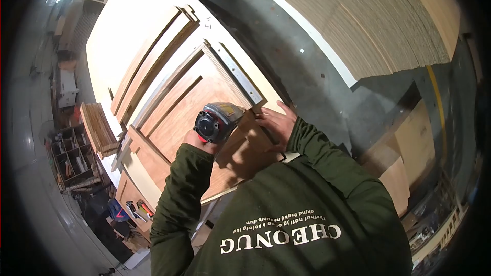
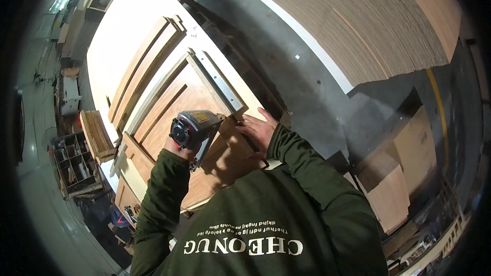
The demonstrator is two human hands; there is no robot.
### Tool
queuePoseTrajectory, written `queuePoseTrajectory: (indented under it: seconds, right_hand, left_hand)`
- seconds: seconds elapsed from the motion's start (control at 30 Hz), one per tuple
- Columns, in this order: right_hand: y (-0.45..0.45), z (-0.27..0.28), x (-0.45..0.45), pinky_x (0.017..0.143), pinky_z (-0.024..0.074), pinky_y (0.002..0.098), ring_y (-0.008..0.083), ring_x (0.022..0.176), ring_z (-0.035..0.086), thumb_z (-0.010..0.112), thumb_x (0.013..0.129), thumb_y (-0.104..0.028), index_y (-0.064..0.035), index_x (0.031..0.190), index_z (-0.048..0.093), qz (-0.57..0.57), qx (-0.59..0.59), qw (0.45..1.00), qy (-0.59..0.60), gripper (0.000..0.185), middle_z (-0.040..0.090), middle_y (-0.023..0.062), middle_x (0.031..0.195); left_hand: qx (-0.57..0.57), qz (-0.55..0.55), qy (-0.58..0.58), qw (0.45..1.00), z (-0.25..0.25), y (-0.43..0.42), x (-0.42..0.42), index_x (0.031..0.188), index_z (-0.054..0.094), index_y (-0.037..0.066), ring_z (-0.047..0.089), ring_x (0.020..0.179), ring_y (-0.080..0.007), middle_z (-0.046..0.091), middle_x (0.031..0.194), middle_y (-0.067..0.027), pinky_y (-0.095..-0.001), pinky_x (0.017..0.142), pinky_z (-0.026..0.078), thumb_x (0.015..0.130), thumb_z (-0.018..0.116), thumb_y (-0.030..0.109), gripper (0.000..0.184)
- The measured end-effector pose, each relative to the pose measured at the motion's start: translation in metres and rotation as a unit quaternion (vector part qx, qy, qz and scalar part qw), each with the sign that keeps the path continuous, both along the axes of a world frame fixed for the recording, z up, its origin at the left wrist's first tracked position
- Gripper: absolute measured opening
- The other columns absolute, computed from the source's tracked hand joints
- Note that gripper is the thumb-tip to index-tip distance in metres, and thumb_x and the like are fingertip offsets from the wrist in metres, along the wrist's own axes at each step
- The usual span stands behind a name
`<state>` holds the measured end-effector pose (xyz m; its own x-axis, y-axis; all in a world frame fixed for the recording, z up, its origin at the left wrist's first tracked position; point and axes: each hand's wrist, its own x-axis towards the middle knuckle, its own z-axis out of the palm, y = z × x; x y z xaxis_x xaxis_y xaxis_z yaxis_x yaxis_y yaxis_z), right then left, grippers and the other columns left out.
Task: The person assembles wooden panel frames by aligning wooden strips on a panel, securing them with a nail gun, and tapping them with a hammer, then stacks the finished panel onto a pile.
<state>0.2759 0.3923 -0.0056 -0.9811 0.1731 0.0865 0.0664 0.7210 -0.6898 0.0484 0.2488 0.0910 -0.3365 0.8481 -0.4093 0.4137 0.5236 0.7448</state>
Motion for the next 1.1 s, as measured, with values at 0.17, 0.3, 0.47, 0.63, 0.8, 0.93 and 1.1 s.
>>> queuePoseTrajectory:
  seconds: [0.17,0.3,0.47,0.63,0.8,0.93,1.1]
  right_hand:
    - [0.002,0.0,0.0,0.107,0.015,0.05,0.0204,0.126,0.036,0.072,0.059,-0.053,-0.0108,0.125,0.044,0.0,0.012,1.0,-0.005,0.083,0.047,0.0063,0.127]
    - [-0.003,0.0,0.001,0.108,0.0135,0.0484,0.0195,0.127,0.036,0.072,0.059,-0.055,-0.0111,0.125,0.044,-0.016,0.033,0.999,0.004,0.084,0.046,0.0046,0.129]
    - [-0.003,-0.005,-0.001,0.108,0.0134,0.0482,0.0189,0.126,0.037,0.071,0.059,-0.056,-0.011,0.122,0.045,-0.011,0.028,0.999,0.01,0.082,0.046,0.0044,0.129]
    - [-0.003,-0.005,0.0,0.108,0.0136,0.0481,0.0185,0.126,0.037,0.071,0.06,-0.055,-0.0108,0.122,0.046,-0.015,0.028,0.999,0.014,0.08,0.047,0.0041,0.128]
    - [-0.003,-0.004,0.0,0.108,0.0139,0.0477,0.0183,0.126,0.037,0.07,0.06,-0.055,-0.011,0.122,0.045,-0.015,0.035,0.999,0.016,0.08,0.047,0.0039,0.127]
    - [-0.005,-0.005,0.001,0.108,0.0157,0.0487,0.0193,0.125,0.039,0.071,0.06,-0.055,-0.0114,0.121,0.045,-0.016,0.044,0.999,0.018,0.08,0.048,0.0039,0.128]
    - [-0.005,-0.009,0.001,0.106,0.0185,0.0501,0.0211,0.124,0.04,0.071,0.059,-0.056,-0.0114,0.12,0.046,-0.023,0.043,0.998,0.038,0.08,0.049,0.0042,0.128]
  left_hand:
    - [-0.01,0.02,0.029,0.999,0.027,0.002,0.005,0.105,0.059,0.005,0.06,0.094,-0.0176,0.064,0.099,-0.0102,-0.0293,0.083,0.047,0.075,0.059,0.005,0.031]
    - [-0.034,0.051,0.011,0.998,0.034,-0.011,0.001,0.109,0.057,0.003,0.059,0.098,-0.0186,0.062,0.104,-0.0103,-0.0295,0.086,0.046,0.074,0.059,0.001,0.035]
    - [-0.075,0.089,-0.002,0.993,0.032,-0.024,0.001,0.107,0.058,0.004,0.06,0.095,-0.0185,0.063,0.101,-0.01,-0.0296,0.083,0.047,0.073,0.062,0.003,0.035]
    - [-0.031,0.095,-0.014,0.995,0.027,-0.023,0.008,0.105,0.06,0.004,0.061,0.093,-0.0191,0.064,0.098,-0.0106,-0.0299,0.082,0.047,0.074,0.063,0.007,0.031]
    - [0.014,-0.026,0.073,0.997,-0.014,-0.035,-0.015,0.106,0.06,0.005,0.061,0.092,-0.0201,0.064,0.097,-0.01,-0.0291,0.081,0.047,0.077,0.06,0.012,0.029]
    - [0.032,-0.032,0.079,0.996,-0.001,-0.027,-0.008,0.106,0.059,0.007,0.06,0.093,-0.0205,0.063,0.098,-0.0093,-0.03,0.082,0.047,0.075,0.06,0.01,0.032]
    - [-0.049,0.023,0.028,0.998,0.01,-0.034,-0.003,0.114,0.054,0.007,0.057,0.101,-0.0211,0.059,0.109,-0.0088,-0.032,0.088,0.045,0.07,0.062,0.005,0.044]
